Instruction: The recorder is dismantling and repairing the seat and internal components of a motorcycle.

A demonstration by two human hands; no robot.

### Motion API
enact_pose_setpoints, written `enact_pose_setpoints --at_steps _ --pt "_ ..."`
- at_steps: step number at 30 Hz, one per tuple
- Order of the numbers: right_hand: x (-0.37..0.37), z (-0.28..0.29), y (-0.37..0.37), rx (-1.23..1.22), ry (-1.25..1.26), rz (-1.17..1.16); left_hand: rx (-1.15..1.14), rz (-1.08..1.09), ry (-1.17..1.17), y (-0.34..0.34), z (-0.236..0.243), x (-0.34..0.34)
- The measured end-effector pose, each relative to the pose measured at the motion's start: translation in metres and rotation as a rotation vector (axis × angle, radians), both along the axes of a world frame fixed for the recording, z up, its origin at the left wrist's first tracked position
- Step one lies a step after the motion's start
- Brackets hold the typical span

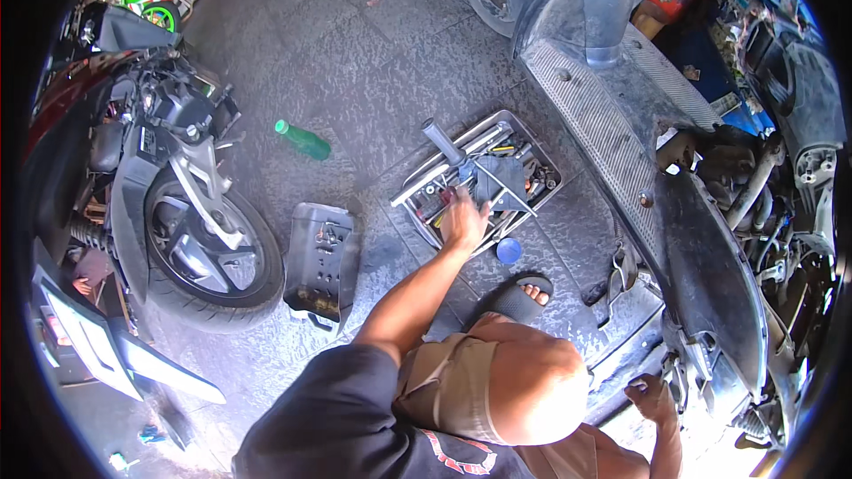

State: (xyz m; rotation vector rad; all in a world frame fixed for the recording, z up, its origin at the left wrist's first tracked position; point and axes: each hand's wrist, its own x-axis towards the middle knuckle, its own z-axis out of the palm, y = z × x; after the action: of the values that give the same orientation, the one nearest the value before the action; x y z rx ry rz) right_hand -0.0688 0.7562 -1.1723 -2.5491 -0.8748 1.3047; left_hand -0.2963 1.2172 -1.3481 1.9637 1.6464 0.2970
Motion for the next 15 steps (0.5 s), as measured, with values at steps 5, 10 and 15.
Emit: enact_pose_setpoints --at_steps 5,10,15 --pt "-0.019 0.026 0.038 -0.018 -0.065 0.009 -0.075 0.069 -0.053 0.021 -0.009 0.021" --pt "-0.027 0.02 0.039 -0.038 -0.009 0.016 -0.039 0.072 -0.145 0.015 -0.018 0.013" --pt "-0.022 0.021 0.034 -0.029 -0.059 0.054 0.041 -0.07 -0.262 -0.022 -0.009 -0.013"
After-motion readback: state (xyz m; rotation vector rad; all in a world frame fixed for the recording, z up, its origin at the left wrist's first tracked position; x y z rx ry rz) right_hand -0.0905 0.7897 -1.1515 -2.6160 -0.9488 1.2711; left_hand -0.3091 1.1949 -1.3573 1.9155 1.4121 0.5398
